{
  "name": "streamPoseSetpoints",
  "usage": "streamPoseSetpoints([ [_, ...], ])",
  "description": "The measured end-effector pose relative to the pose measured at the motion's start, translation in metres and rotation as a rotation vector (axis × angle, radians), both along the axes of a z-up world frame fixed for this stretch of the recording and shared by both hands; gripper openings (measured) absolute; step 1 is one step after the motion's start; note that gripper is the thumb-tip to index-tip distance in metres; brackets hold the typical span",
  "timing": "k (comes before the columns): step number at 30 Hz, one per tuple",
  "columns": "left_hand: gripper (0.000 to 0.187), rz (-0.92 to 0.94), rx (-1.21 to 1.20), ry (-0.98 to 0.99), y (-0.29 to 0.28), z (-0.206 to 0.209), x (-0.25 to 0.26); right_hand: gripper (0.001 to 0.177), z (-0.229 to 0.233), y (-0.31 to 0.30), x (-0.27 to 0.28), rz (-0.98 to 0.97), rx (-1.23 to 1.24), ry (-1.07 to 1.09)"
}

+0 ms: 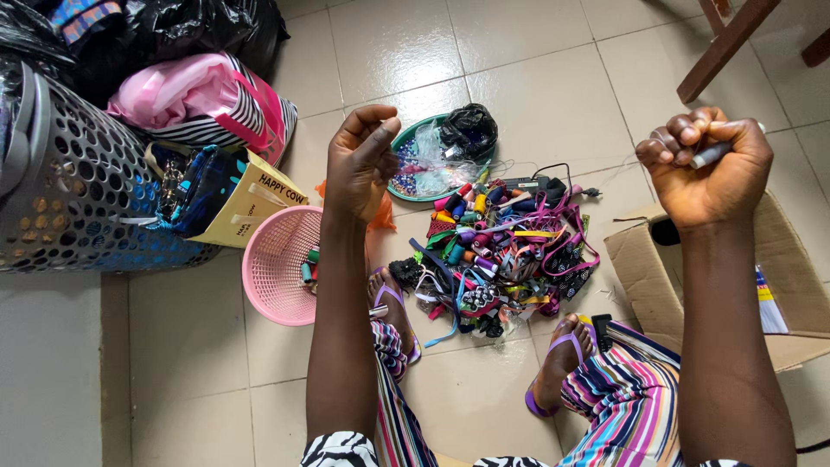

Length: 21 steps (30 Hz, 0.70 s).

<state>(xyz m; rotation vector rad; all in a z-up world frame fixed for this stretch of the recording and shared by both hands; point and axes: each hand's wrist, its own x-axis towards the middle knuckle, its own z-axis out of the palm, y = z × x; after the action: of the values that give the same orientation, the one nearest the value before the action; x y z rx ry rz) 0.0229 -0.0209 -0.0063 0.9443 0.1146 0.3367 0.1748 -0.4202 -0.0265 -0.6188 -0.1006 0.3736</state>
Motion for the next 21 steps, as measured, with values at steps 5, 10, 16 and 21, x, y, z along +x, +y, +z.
streamPoseSetpoints([
  [5, 0.042, -0.078, 0.449, 0.148, 0.002, 0.007, -0.010, 0.014, -0.001, -0.007, -0.001, -0.022, -0.009, -0.034],
  [10, 0.024, -0.264, 1.317, 0.340, -0.008, -0.016, -0.008, 0.016, 0.003, 0.003, -0.011, 0.000, -0.047, -0.080],
  [16, 0.029, -0.254, 0.566, 0.288, -0.015, -0.019, 0.002, 0.009, 0.012, 0.025, -0.026, 0.017, -0.196, -0.055],
  [21, 0.023, -0.264, 0.334, 0.194, -0.044, -0.017, 0.008, 0.012, 0.014, 0.053, -0.076, 0.016, -0.593, -0.128],
])
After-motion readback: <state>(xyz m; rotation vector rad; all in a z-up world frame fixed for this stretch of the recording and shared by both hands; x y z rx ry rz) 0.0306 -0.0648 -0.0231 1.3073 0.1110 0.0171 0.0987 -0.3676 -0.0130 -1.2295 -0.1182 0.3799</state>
